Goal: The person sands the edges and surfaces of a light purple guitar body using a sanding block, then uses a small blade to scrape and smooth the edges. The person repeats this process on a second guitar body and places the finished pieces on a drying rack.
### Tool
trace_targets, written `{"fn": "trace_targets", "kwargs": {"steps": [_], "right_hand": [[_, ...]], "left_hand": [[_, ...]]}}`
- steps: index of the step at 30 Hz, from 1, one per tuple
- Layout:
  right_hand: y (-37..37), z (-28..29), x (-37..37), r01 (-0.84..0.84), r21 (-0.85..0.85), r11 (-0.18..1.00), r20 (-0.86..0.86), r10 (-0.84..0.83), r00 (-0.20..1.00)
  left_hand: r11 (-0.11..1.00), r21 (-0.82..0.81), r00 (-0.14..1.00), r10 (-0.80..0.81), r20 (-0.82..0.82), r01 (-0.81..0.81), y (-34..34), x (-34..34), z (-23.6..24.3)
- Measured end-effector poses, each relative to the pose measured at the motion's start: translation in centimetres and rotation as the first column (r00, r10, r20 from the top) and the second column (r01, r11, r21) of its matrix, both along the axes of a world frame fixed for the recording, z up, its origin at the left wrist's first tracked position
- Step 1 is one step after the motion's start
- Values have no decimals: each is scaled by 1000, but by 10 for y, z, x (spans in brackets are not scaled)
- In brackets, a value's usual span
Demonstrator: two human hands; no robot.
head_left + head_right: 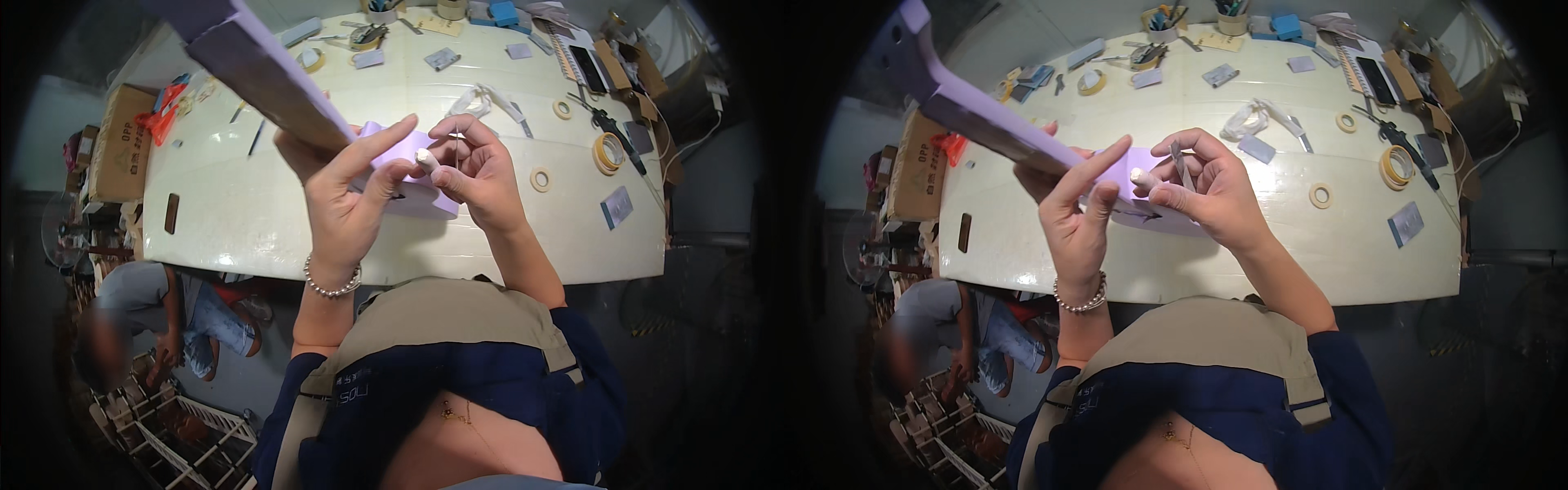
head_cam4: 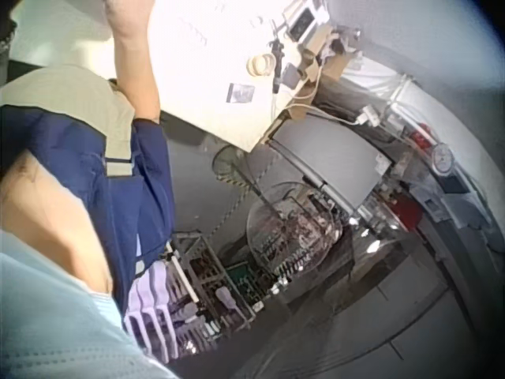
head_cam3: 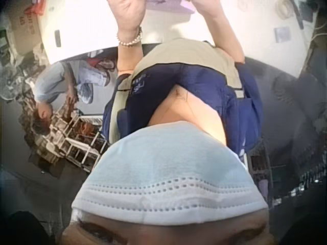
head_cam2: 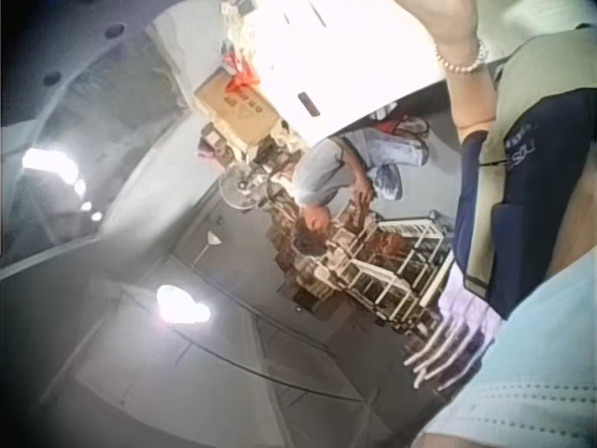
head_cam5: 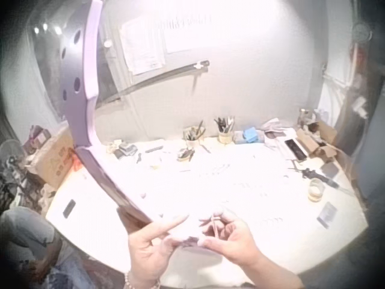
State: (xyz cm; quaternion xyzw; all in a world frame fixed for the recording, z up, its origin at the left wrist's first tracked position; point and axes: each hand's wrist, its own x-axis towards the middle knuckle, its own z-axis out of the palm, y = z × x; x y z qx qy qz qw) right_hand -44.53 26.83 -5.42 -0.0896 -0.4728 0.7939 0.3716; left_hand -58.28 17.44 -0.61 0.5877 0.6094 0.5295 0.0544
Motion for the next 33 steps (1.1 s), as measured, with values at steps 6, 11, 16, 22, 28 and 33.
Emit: {"fn": "trace_targets", "kwargs": {"steps": [6, 11, 16, 22, 28, 33], "right_hand": [[-23, 10, -21, -5, 22, 1000, -74, 7, 997], [-29, 18, -8, 184, 276, 943, 112, -222, 969], [-42, 40, 8, 211, 598, 773, 255, -433, 865], [-43, 38, 5, 213, 726, 654, 248, -538, 806], [-44, 40, 3, 239, 807, 541, 196, -626, 754], [-43, 39, 7, 173, 838, 518, 206, -593, 778]], "left_hand": [[997, -4, 995, -75, 61, 75, -20, -13, -7], [997, -50, 997, -65, -37, 63, -28, -14, -11], [997, 0, 991, -73, -115, 74, -30, -13, -12], [999, -20, 987, -31, -159, 29, -32, -11, -15], [998, 46, 982, -25, -188, 34, -29, -9, -14], [1000, -16, 992, -26, -127, 24, -32, -6, -15]]}}
